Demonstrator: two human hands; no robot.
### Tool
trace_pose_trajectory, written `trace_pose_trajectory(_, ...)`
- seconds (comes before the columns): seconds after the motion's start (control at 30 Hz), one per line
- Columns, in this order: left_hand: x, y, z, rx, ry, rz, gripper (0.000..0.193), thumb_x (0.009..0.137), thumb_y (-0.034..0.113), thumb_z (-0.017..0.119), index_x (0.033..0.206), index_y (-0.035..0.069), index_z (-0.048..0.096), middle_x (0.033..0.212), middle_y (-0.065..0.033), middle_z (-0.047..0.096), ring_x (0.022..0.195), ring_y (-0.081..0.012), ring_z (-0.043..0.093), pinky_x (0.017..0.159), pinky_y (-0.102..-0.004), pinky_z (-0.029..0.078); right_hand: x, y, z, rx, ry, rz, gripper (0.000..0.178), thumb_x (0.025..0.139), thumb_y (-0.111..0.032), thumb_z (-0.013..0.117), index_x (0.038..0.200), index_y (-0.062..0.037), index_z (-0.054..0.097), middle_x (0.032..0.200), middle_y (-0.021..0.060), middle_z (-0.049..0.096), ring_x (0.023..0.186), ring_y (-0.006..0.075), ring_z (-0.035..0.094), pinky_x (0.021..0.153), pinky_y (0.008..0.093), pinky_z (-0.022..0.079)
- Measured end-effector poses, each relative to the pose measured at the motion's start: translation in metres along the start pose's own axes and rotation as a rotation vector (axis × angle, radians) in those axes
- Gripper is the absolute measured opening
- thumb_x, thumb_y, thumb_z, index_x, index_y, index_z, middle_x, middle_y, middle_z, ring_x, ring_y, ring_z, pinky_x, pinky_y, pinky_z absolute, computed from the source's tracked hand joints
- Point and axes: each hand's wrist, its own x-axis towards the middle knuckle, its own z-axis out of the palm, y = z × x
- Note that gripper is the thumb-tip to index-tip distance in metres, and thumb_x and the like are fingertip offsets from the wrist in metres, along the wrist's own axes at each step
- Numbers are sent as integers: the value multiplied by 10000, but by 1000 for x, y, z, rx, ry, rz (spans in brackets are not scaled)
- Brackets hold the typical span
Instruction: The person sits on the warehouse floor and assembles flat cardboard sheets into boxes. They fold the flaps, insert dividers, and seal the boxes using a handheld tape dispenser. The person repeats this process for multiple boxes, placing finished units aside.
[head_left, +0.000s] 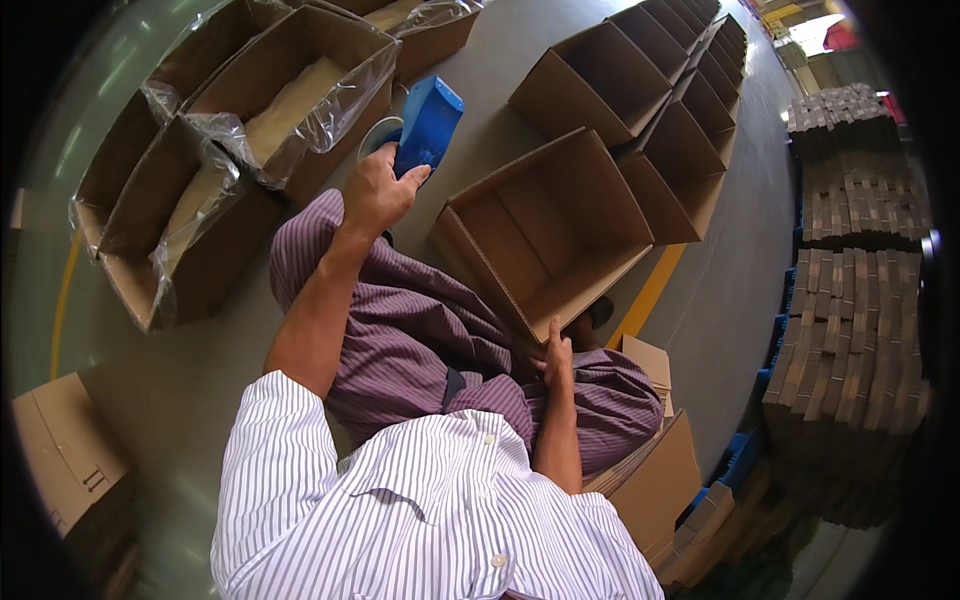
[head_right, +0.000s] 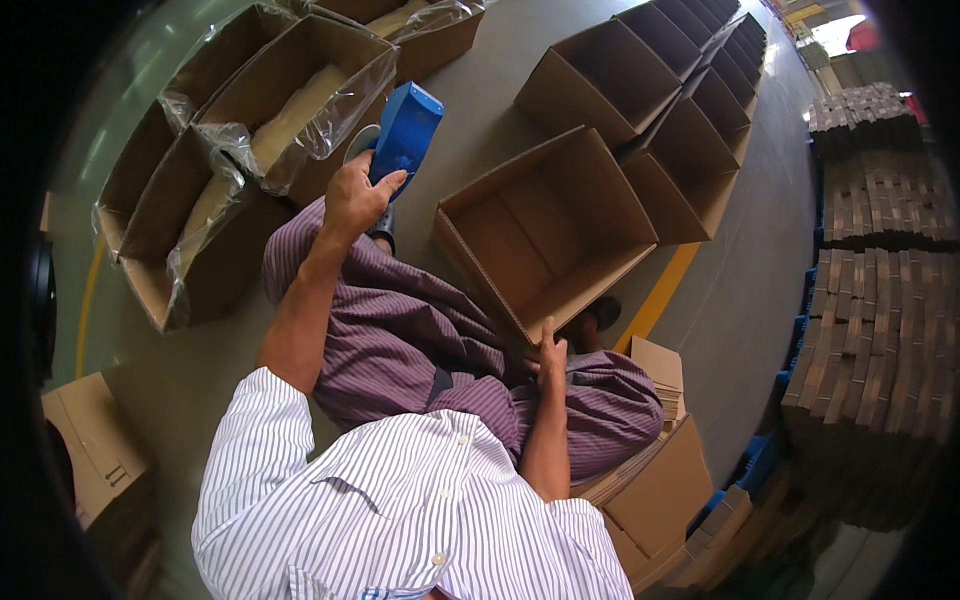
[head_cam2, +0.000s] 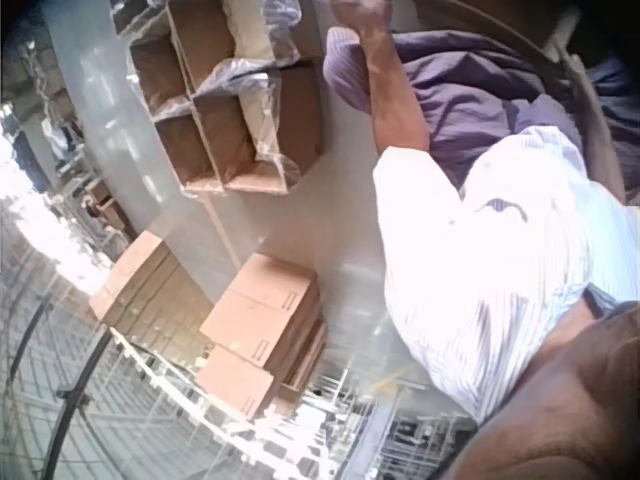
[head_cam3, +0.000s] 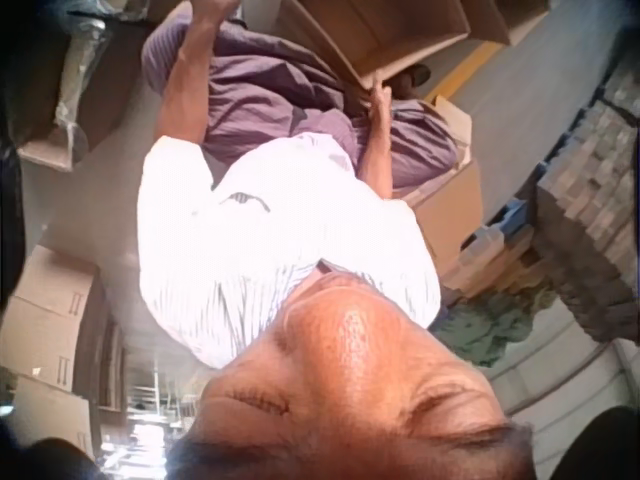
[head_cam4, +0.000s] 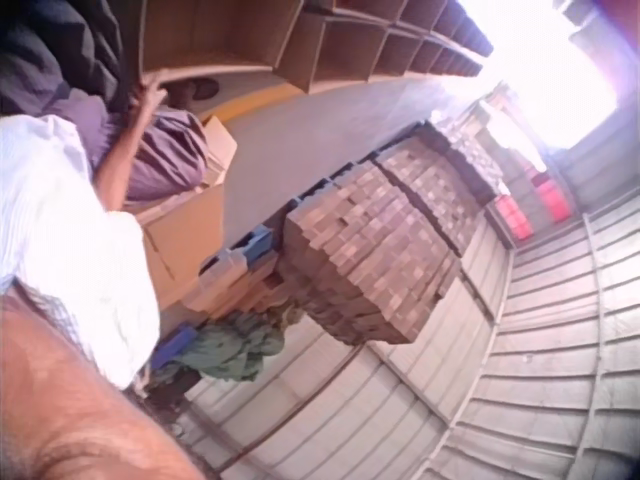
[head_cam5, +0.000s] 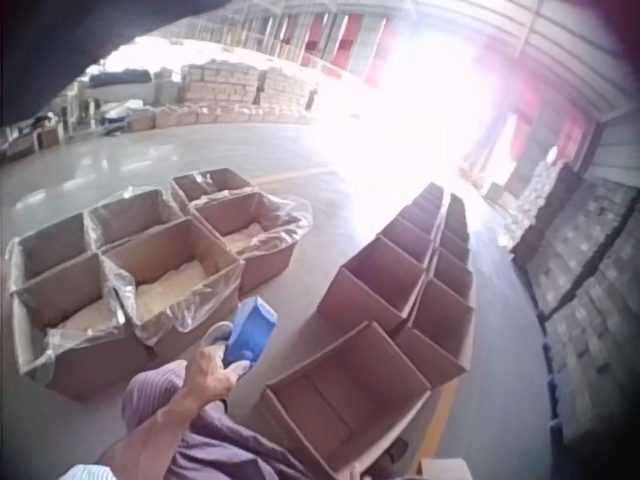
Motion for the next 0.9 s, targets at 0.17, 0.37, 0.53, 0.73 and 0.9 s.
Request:
trace_pose_trajectory(0.17, -1, 5, 1, -16, -5, -5, 507, 843, 345, 714, 1178, -25, 627, 1034, -268, 680, 961, -406, 669, 877, -446, 512, 73, 28, 6, 189, -171, 40, 499, 889, -400, 693, 1164, 7, 608, 1002, 136, 665, 831, 258, 657, 679, 403, 536)
trace_pose_trajectory(0.37, -5, 9, -7, -56, 20, 11, 463, 836, 336, 720, 1137, -7, 640, 986, -254, 689, 920, -402, 675, 846, -441, 519, 109, 83, -51, -84, -40, 174, 336, 917, -223, 654, 1166, 2, 642, 1037, 116, 701, 876, 254, 666, 747, 379, 538)
trace_pose_trajectory(0.53, 0, 7, 0, -108, -17, 14, 434, 831, 338, 728, 1090, 0, 644, 933, -236, 694, 878, -396, 680, 816, -444, 522, 157, 182, -110, -1073, 125, -176, 479, 889, -388, 630, 1190, -15, 645, 1071, 105, 706, 931, 283, 671, 788, 346, 529)
trace_pose_trajectory(0.73, 1, 28, 10, -55, -91, 79, 418, 825, 328, 730, 1077, 7, 643, 926, -235, 695, 871, -397, 681, 806, -447, 522, 131, 175, -75, -340, 222, -36, 453, 849, -364, 674, 1141, -19, 677, 1033, 118, 723, 936, 243, 678, 786, 373, 523)
trace_pose_trajectory(0.9, 3, 29, 13, -89, -105, 55, 423, 826, 321, 723, 1100, 8, 641, 964, -238, 693, 904, -405, 673, 823, -445, 518, 128, 170, -83, -143, 257, -132, 481, 860, -380, 673, 1114, 29, 668, 1001, 115, 712, 901, 222, 667, 755, 360, 520)
